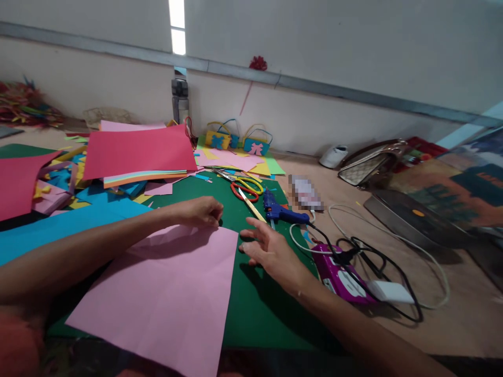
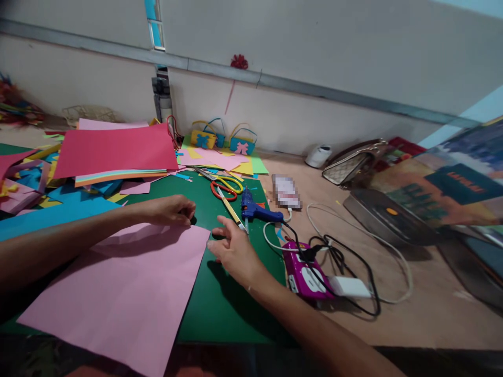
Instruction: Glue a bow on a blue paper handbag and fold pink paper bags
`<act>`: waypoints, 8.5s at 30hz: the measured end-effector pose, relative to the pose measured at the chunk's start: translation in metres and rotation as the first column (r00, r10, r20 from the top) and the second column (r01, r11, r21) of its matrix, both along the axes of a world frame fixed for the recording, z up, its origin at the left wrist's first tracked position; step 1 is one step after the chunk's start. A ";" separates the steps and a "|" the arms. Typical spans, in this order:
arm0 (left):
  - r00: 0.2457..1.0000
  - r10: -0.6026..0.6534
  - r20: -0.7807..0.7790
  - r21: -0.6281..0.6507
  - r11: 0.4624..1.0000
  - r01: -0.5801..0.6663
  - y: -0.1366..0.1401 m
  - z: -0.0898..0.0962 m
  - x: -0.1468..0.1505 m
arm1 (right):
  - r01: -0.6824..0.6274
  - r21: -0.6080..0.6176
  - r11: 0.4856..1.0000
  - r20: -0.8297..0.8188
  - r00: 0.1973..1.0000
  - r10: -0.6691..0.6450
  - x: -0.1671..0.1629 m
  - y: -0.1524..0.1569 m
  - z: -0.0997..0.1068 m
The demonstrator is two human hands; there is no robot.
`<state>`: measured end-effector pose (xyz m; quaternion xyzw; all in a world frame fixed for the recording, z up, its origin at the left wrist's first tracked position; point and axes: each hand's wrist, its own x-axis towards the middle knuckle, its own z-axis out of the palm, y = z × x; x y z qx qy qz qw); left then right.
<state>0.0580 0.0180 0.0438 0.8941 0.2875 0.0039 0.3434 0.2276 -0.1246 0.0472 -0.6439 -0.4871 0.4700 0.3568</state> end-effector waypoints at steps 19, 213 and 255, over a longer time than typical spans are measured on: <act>0.987 -0.096 0.131 0.016 0.995 0.094 0.001 -0.010 -0.001 | -0.241 0.018 0.970 0.366 0.905 0.218 -0.009 0.048 -0.002; 0.963 -0.256 0.080 0.865 0.499 0.061 -0.021 -0.023 -0.030 | -0.659 0.243 0.712 0.803 0.548 0.234 -0.005 -0.010 -0.022; 0.897 -0.305 0.320 0.269 0.937 0.223 -0.002 -0.021 -0.006 | -0.283 0.004 0.959 0.645 0.734 0.214 -0.009 0.028 0.000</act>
